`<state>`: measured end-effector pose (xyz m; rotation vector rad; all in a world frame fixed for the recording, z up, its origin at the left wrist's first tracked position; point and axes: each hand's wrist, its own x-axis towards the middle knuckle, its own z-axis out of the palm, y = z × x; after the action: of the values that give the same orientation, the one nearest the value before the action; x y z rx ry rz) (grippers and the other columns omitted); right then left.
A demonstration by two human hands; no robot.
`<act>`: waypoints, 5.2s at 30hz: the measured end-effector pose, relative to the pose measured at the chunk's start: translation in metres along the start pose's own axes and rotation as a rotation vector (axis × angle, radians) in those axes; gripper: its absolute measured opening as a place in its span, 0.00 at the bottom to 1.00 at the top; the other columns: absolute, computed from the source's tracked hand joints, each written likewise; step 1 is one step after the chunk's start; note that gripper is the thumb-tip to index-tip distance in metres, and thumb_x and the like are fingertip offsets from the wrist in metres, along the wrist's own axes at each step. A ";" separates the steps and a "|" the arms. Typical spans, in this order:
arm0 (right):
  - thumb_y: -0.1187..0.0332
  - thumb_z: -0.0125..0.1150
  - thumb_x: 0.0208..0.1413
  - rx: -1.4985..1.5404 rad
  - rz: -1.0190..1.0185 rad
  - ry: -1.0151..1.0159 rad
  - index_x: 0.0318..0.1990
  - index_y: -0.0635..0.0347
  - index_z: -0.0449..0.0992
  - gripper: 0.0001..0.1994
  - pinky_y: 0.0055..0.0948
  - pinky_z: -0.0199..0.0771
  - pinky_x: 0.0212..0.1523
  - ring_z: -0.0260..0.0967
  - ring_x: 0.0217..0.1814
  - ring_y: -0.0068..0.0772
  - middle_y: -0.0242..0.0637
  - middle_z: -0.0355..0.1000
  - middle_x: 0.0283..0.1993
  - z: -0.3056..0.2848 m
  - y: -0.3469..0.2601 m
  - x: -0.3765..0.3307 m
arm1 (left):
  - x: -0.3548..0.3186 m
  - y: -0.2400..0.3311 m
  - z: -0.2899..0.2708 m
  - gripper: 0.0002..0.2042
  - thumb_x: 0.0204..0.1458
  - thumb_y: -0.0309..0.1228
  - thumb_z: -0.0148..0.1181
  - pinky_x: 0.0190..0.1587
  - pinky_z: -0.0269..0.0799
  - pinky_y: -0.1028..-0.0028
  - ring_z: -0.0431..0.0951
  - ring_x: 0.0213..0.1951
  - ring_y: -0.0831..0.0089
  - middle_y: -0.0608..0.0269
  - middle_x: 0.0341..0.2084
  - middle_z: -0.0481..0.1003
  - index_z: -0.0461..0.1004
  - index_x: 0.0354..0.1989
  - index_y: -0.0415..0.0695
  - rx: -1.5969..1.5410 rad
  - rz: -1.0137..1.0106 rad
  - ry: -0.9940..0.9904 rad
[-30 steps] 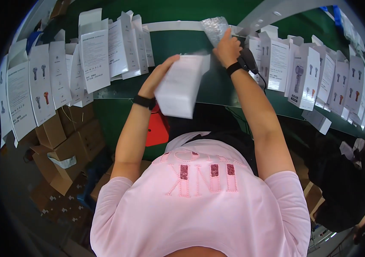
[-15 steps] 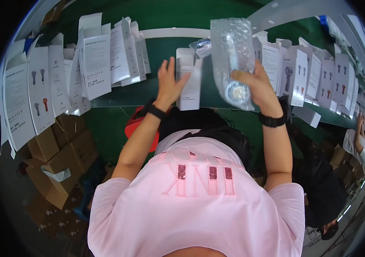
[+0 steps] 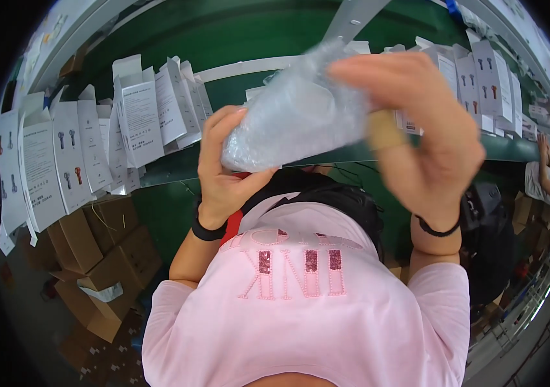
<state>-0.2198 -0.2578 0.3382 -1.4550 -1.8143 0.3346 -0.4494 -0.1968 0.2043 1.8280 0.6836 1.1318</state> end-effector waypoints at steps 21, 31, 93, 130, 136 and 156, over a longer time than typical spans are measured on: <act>0.62 0.68 0.47 1.117 0.812 -0.103 0.57 0.65 0.67 0.30 0.37 0.73 0.54 0.72 0.49 0.38 0.40 0.73 0.45 0.093 0.104 -0.041 | -0.047 -0.021 0.035 0.35 0.42 0.36 0.71 0.55 0.66 0.64 0.68 0.55 0.55 0.49 0.54 0.67 0.64 0.60 0.39 -0.391 -0.574 -0.315; 0.67 0.63 0.57 1.420 0.715 0.374 0.48 0.59 0.73 0.13 0.33 0.68 0.57 0.70 0.52 0.30 0.33 0.73 0.47 0.190 0.235 0.014 | -0.043 -0.237 0.030 0.22 0.57 0.43 0.47 0.45 0.71 0.56 0.76 0.42 0.42 0.37 0.39 0.76 0.76 0.43 0.34 0.538 -0.992 -0.093; 0.70 0.66 0.51 0.087 0.418 -0.815 0.32 0.70 0.76 0.09 0.21 0.57 0.23 0.56 0.24 0.14 0.29 0.66 0.20 0.097 0.043 0.086 | -0.014 -0.034 0.000 0.34 0.62 0.60 0.37 0.42 0.72 0.77 0.76 0.40 0.78 0.62 0.41 0.75 0.67 0.56 0.38 -1.071 -1.011 -0.069; 0.47 0.52 0.62 0.662 0.319 -1.467 0.29 0.72 0.71 0.28 0.33 0.65 0.35 0.64 0.30 0.35 0.36 0.67 0.26 0.074 0.071 0.037 | -0.014 -0.042 0.031 0.36 0.58 0.51 0.54 0.61 0.58 0.71 0.66 0.58 0.66 0.51 0.57 0.66 0.57 0.64 0.33 -0.761 -0.686 -0.321; 0.62 0.58 0.59 0.641 0.270 -0.785 0.34 0.66 0.75 0.13 0.27 0.67 0.33 0.66 0.29 0.24 0.32 0.70 0.26 0.045 0.069 0.018 | -0.003 -0.033 0.041 0.34 0.58 0.39 0.57 0.63 0.55 0.70 0.65 0.59 0.66 0.52 0.58 0.64 0.49 0.68 0.36 -0.468 -0.318 -0.291; 0.69 0.55 0.61 0.717 0.618 -0.050 0.53 0.64 0.75 0.15 0.28 0.69 0.56 0.70 0.53 0.27 0.37 0.73 0.53 0.091 0.052 -0.074 | -0.020 -0.020 0.040 0.29 0.56 0.27 0.56 0.56 0.66 0.68 0.69 0.53 0.64 0.49 0.55 0.65 0.52 0.65 0.40 -0.562 -0.534 -0.312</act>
<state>-0.2421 -0.2866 0.2150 -1.4222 -1.0418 1.1963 -0.4227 -0.2174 0.1693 1.2018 0.5497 0.5833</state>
